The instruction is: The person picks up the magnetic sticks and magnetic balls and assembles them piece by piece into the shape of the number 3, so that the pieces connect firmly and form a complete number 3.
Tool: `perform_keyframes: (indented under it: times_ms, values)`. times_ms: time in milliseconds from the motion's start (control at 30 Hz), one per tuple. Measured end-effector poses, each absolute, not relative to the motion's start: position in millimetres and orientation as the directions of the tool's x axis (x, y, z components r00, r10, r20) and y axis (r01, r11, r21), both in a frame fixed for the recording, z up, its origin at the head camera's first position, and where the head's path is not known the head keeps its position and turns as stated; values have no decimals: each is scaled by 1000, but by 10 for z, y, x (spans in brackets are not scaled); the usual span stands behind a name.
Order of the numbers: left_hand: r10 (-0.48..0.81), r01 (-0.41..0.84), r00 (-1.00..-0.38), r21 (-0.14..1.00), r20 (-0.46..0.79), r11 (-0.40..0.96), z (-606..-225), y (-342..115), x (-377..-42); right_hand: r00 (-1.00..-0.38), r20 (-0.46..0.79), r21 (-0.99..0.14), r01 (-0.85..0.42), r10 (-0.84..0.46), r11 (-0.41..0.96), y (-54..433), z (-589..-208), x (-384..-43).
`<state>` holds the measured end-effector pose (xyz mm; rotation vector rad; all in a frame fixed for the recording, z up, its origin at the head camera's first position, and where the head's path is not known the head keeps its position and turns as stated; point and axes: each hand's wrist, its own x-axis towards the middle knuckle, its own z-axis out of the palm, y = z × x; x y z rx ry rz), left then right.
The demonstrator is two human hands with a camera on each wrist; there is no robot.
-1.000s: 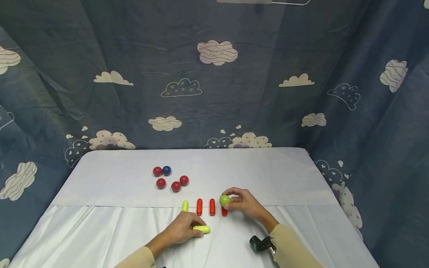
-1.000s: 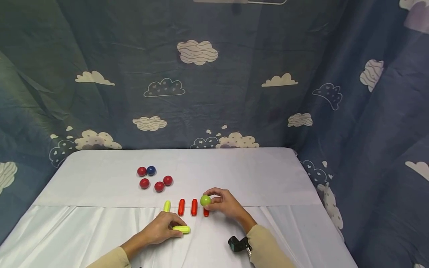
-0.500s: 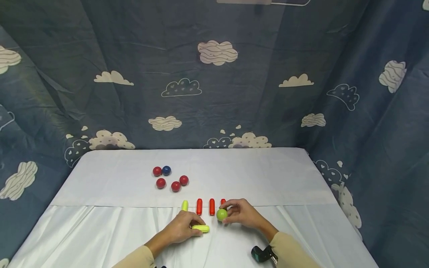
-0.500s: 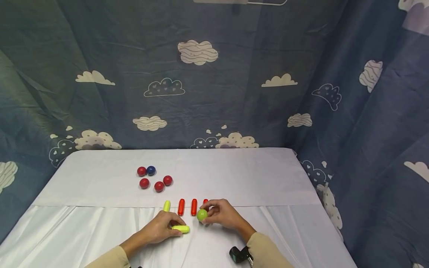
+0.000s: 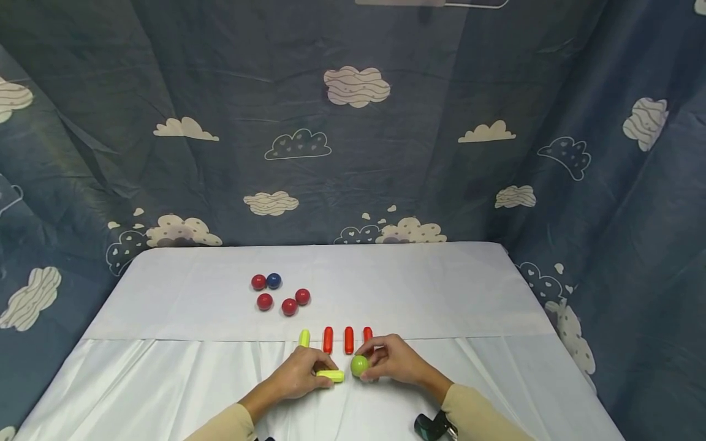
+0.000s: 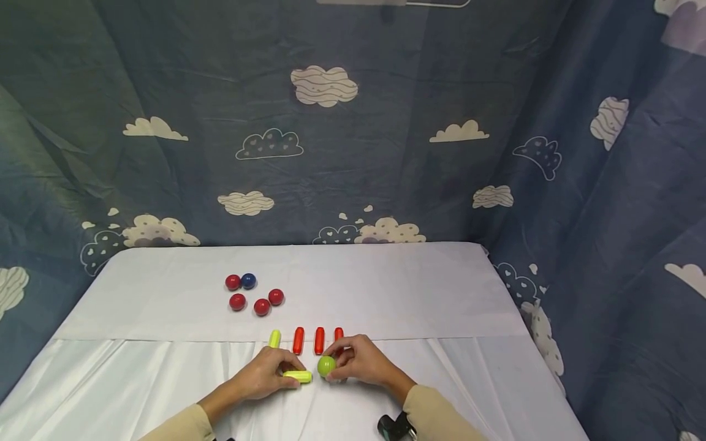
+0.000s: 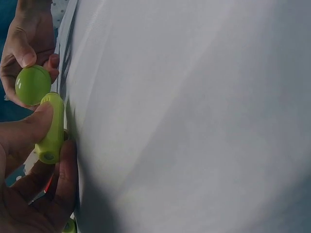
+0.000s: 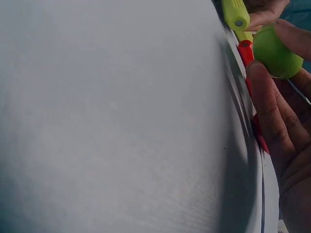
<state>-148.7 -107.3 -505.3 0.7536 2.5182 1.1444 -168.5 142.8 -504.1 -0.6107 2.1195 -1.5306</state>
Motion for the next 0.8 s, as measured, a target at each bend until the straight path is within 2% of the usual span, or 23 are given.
perform_keyframes:
  times_ms: [800]
  values:
    - [557,339,-830,770,-26,540,-5082,-1075,-1492,-755,-10,-932,-232,-656,280,1357,-5140,-1689]
